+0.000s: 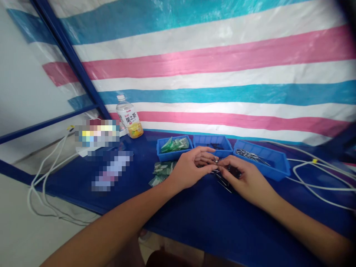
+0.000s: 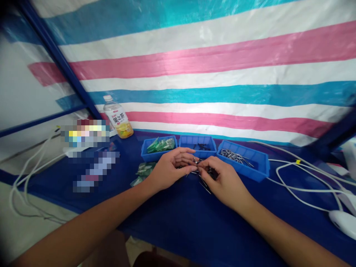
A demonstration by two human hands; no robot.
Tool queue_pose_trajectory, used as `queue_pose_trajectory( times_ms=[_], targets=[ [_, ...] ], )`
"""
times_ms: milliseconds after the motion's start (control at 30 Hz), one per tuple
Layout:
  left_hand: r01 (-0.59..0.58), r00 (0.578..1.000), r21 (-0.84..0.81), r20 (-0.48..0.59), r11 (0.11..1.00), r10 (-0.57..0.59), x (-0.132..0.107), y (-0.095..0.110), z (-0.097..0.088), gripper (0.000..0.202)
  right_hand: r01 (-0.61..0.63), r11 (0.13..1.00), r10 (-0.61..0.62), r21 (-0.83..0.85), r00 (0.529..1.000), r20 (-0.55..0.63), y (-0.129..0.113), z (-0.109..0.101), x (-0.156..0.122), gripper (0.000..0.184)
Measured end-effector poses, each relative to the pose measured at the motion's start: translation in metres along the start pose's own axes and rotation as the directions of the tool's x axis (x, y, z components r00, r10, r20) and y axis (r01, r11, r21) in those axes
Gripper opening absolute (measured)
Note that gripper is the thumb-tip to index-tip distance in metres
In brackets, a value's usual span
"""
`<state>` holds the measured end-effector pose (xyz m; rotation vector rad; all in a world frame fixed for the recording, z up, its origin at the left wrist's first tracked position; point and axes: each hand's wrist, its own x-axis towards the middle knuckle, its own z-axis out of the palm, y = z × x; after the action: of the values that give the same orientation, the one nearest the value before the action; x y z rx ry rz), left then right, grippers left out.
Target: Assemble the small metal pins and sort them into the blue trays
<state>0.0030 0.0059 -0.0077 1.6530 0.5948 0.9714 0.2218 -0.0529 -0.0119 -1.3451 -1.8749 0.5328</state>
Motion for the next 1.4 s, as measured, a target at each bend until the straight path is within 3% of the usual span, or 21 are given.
queue_pose_trajectory(
  times_ms=[67,167,267,400,500,633,1000,1233,1400],
  targets=[
    [-0.023,1.000,0.072,-0.016,0.997,0.025,0.000,0.002,-0.002,0.051,-0.101,0.989,0.103,0.110,0.995,-0.012,0.000,-0.001,0.002,0.024],
    [-0.057,0.998,0.339,-0.020,0.939,0.068,-0.001,0.004,-0.005,0.034,-0.229,0.924,0.261,0.305,0.963,-0.068,0.001,-0.005,0.007,0.034],
    [-0.145,0.989,0.599,0.095,0.787,0.109,-0.003,0.001,-0.007,0.018,-0.275,0.820,0.396,0.503,0.906,-0.150,0.004,-0.009,0.011,0.038],
    [-0.253,0.963,0.698,0.251,0.670,0.102,-0.005,-0.005,-0.006,0.018,-0.296,0.629,0.548,0.719,0.825,-0.140,0.005,-0.012,0.012,0.044],
    [-0.248,0.966,0.754,0.240,0.608,0.097,-0.006,-0.005,-0.008,0.018,-0.325,0.579,0.586,0.748,0.804,-0.104,0.002,-0.011,0.011,0.045],
    [-0.208,0.978,0.808,0.178,0.552,0.108,-0.007,-0.002,-0.010,0.024,-0.320,0.603,0.539,0.730,0.839,-0.077,-0.004,-0.009,0.008,0.041],
    [-0.105,0.994,0.783,0.098,0.614,0.045,-0.004,-0.005,-0.013,0.029,-0.301,0.663,0.467,0.686,0.882,-0.064,-0.007,-0.007,0.007,0.041],
    [-0.058,0.997,0.693,0.009,0.719,0.071,-0.002,-0.007,-0.015,0.027,-0.327,0.638,0.476,0.697,0.879,-0.023,-0.008,-0.006,0.007,0.041],
    [-0.091,0.988,0.609,-0.046,0.788,0.150,-0.002,-0.004,-0.013,0.024,-0.333,0.651,0.460,0.682,0.888,-0.005,-0.008,-0.006,0.006,0.040]
  ],
)
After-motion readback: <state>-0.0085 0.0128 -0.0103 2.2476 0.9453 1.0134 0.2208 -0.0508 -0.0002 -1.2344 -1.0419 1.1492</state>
